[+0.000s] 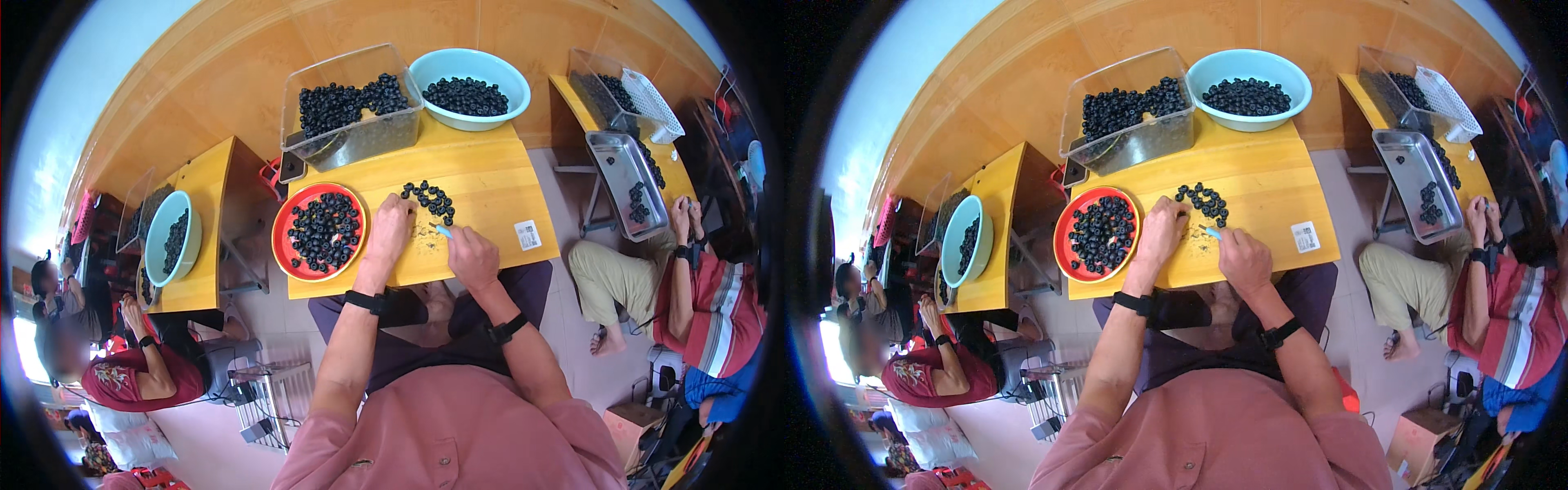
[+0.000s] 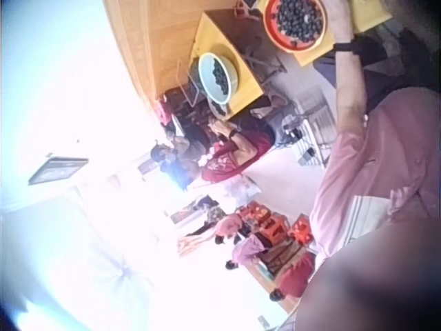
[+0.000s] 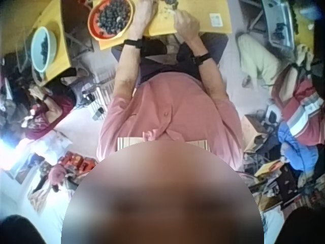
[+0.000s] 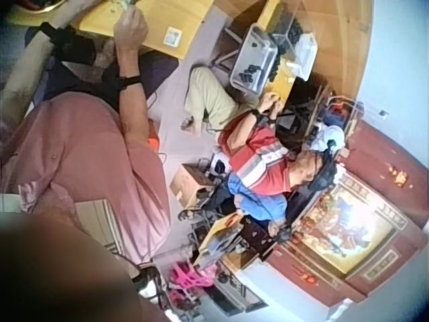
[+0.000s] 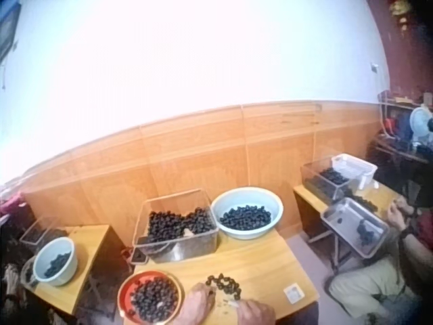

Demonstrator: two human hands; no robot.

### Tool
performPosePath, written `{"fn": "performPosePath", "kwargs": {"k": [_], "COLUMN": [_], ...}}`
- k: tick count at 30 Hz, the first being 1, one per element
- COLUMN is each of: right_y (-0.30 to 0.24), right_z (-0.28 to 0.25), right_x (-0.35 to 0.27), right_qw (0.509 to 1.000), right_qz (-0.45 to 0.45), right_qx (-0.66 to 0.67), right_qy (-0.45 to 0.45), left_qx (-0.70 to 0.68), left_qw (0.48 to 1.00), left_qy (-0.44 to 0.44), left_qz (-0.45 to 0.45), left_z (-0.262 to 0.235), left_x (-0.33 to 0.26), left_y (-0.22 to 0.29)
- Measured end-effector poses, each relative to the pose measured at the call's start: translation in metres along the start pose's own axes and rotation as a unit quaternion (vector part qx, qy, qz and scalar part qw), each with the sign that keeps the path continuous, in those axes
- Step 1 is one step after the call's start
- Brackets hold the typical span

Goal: The recorder is sorting black grapes on a table, removing stems and organizing them into containers.

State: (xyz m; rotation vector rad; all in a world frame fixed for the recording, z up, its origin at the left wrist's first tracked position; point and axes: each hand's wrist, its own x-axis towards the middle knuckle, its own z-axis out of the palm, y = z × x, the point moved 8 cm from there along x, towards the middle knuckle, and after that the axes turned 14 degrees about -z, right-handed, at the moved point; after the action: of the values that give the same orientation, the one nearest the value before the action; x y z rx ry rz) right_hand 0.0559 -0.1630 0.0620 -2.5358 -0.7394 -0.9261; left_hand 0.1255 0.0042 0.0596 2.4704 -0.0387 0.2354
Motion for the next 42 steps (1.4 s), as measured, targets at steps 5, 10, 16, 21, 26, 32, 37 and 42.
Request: {"fn": "performPosePath", "kwargs": {"k": [5,10,16,21,26,32,37,42], "right_y": [0.0,-0.001,-0.001,0.0,0.002,-0.002,0.0,-0.001], "right_z": [0.0,0.0,0.004,0.007,0.006,0.005,0.005,0.004], "right_x": [0.0,0.001,0.0,-0.003,-0.005,-0.001,-0.003,-0.002], "right_qw": [1.0,1.0,1.0,1.0,1.0,1.0,1.0,1.0], "right_qz": [-0.001,0.0,0.003,0.001,-0.005,-0.009,-0.001,-0.002], "right_qx": [0.001,0.004,0.003,0.001,-0.02,-0.015,-0.015,-0.011], "right_qy": [-0.003,-0.009,-0.019,-0.022,-0.018,-0.014,-0.017,-0.012], "left_qx": [-0.024,0.002,0.003,0.002,0.0,0.086,0.063,0.028], "left_qw": [1.0,0.998,1.0,1.0,0.998,0.993,0.995,0.998], "left_qy": [0.012,0.054,0.022,-0.01,-0.021,-0.085,-0.072,-0.057], "left_qz": [-0.013,0.042,-0.005,-0.015,0.052,0.006,-0.021,0.014], "left_z": [-0.002,-0.008,-0.002,0.002,-0.008,0.0,-0.009,-0.007], "left_x": [-0.003,-0.003,-0.006,-0.009,-0.014,-0.01,-0.013,-0.013], "left_y": [0.002,-0.003,-0.011,-0.008,0.006,-0.012,-0.005,-0.011]}}
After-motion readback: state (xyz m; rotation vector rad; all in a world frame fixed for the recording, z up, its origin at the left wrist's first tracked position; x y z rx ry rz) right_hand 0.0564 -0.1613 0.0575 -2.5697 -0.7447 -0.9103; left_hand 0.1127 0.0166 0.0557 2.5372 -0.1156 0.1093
